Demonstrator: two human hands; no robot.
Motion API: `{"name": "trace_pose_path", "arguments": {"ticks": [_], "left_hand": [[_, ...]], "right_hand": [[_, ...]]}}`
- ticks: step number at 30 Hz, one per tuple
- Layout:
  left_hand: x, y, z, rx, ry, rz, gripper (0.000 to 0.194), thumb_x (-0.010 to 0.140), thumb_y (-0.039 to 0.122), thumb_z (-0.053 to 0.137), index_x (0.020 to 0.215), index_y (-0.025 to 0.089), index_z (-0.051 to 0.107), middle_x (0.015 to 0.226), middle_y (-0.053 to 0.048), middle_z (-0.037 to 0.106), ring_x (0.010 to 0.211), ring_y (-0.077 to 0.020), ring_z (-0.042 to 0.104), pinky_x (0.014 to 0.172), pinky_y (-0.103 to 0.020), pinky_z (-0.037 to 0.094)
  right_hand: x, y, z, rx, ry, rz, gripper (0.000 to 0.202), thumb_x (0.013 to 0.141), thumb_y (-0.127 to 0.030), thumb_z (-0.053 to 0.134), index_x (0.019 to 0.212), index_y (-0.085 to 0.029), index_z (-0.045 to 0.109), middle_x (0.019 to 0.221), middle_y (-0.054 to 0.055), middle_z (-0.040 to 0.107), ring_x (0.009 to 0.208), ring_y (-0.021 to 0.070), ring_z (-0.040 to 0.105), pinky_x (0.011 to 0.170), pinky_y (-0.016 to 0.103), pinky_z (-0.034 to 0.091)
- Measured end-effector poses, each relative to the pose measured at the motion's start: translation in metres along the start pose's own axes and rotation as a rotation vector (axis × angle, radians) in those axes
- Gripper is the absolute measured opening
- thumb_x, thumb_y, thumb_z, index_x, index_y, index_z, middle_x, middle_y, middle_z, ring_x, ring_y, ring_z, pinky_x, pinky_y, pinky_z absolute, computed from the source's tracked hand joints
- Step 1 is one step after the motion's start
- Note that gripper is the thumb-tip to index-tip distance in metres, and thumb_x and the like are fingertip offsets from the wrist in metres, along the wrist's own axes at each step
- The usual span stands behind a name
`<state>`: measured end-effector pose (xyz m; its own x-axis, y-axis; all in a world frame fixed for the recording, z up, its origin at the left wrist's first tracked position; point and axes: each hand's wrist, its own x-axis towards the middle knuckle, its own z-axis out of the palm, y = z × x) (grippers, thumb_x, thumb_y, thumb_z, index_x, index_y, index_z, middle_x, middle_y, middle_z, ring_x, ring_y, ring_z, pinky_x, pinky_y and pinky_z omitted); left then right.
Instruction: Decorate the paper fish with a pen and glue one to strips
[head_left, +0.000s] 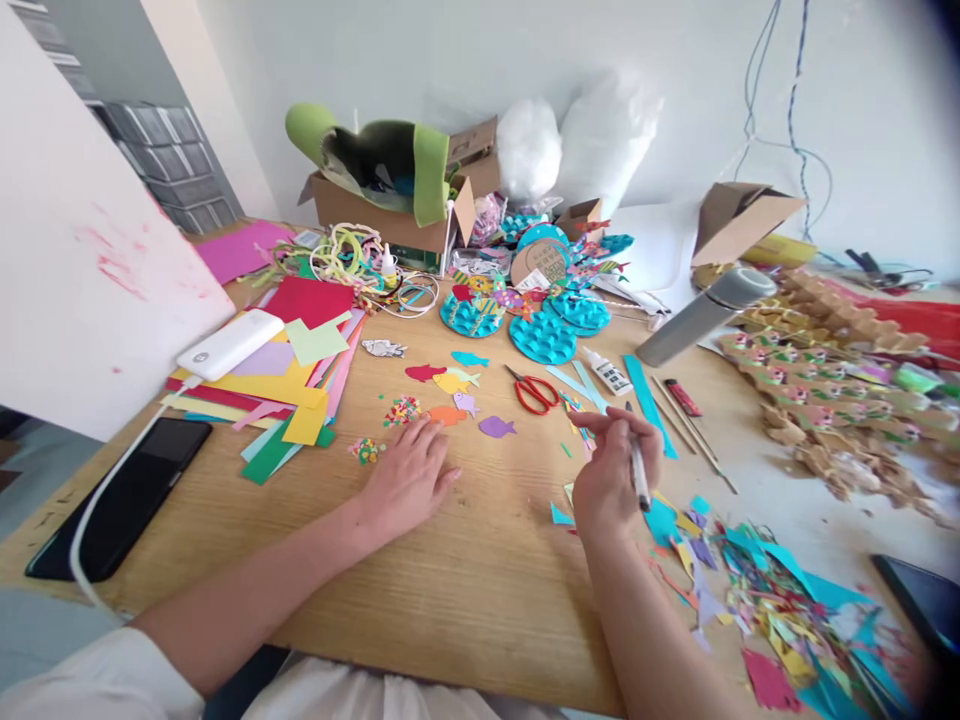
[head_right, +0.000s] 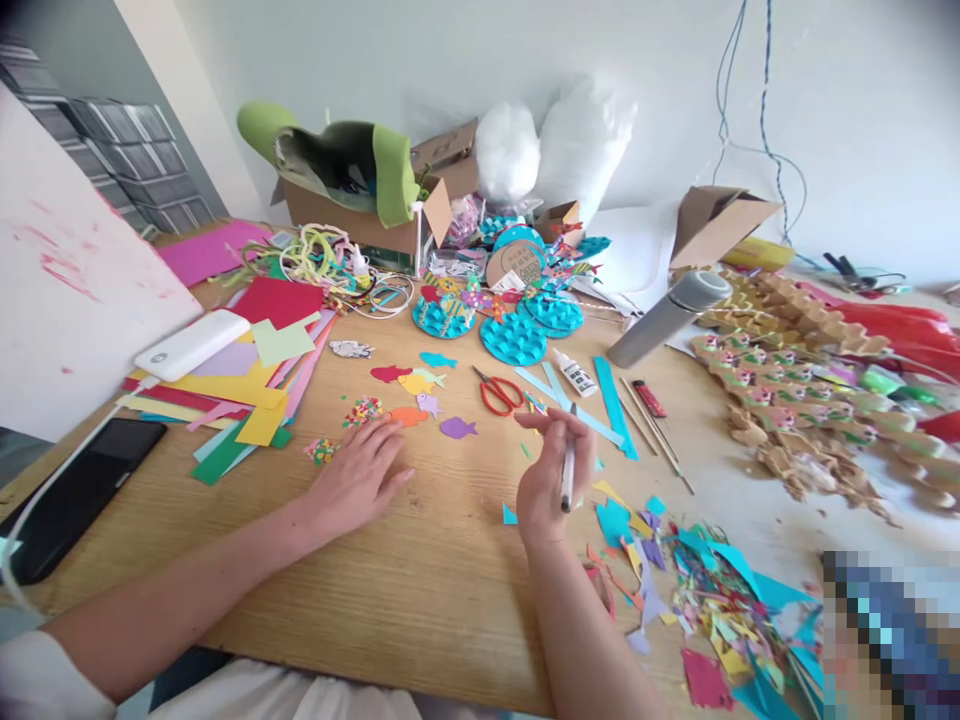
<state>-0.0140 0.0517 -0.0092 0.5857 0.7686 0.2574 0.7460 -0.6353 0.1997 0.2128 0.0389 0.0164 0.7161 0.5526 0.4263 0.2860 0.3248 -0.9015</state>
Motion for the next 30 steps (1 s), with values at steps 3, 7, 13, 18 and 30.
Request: {"name": "trace_pose_path", "arguments": {"ticks": [3, 7, 13, 18, 30], "left_hand": [[-0.001, 0.006, -0.006, 0.010, -0.037, 0.040, 0.036, 0.094, 0.040, 0.049, 0.114, 0.011, 0.056, 0.123, -0.016, 0.058, 0.123, -0.0311, 0.048, 0.106, -0.048, 0.036], [-0.007, 0.025, -0.016, -0.006, -0.115, 0.108, 0.030, 0.092, 0.037, 0.053, 0.107, 0.012, 0.059, 0.114, -0.013, 0.062, 0.114, -0.0296, 0.052, 0.103, -0.046, 0.039], [-0.010, 0.048, -0.018, -0.058, -0.156, 0.123, 0.024, 0.090, 0.039, 0.056, 0.092, 0.015, 0.062, 0.100, -0.010, 0.065, 0.104, -0.0267, 0.056, 0.096, -0.044, 0.044], [-0.006, 0.035, -0.002, -0.045, 0.010, 0.056, 0.020, 0.093, 0.030, 0.052, 0.097, 0.014, 0.062, 0.104, -0.012, 0.065, 0.109, -0.0272, 0.055, 0.095, -0.043, 0.045], [-0.007, 0.028, 0.009, -0.187, 0.065, 0.098, 0.023, 0.094, 0.023, 0.047, 0.111, 0.014, 0.060, 0.111, -0.008, 0.065, 0.107, -0.0232, 0.054, 0.096, -0.040, 0.045]], "right_hand": [[0.013, -0.002, -0.006, -0.037, -0.103, 0.035, 0.015, 0.092, -0.034, 0.048, 0.092, -0.021, 0.055, 0.070, 0.000, 0.070, 0.076, 0.0199, 0.068, 0.083, 0.040, 0.049], [0.011, 0.002, -0.007, -0.260, -0.506, -0.084, 0.018, 0.095, -0.033, 0.046, 0.094, -0.021, 0.059, 0.085, 0.006, 0.072, 0.082, 0.0208, 0.067, 0.079, 0.037, 0.049], [-0.009, 0.019, -0.001, -0.540, -0.969, -0.398, 0.026, 0.092, -0.013, 0.041, 0.107, -0.021, 0.060, 0.105, 0.010, 0.070, 0.101, 0.0254, 0.062, 0.082, 0.037, 0.048], [-0.017, 0.021, -0.002, -0.731, -1.025, -0.576, 0.027, 0.086, -0.006, 0.042, 0.102, -0.018, 0.061, 0.079, 0.010, 0.069, 0.082, 0.0264, 0.061, 0.070, 0.034, 0.047], [-0.031, 0.013, -0.002, -0.445, -0.980, -0.423, 0.014, 0.090, -0.015, 0.044, 0.090, -0.020, 0.057, 0.078, 0.006, 0.068, 0.068, 0.0179, 0.065, 0.062, 0.027, 0.047]]}}
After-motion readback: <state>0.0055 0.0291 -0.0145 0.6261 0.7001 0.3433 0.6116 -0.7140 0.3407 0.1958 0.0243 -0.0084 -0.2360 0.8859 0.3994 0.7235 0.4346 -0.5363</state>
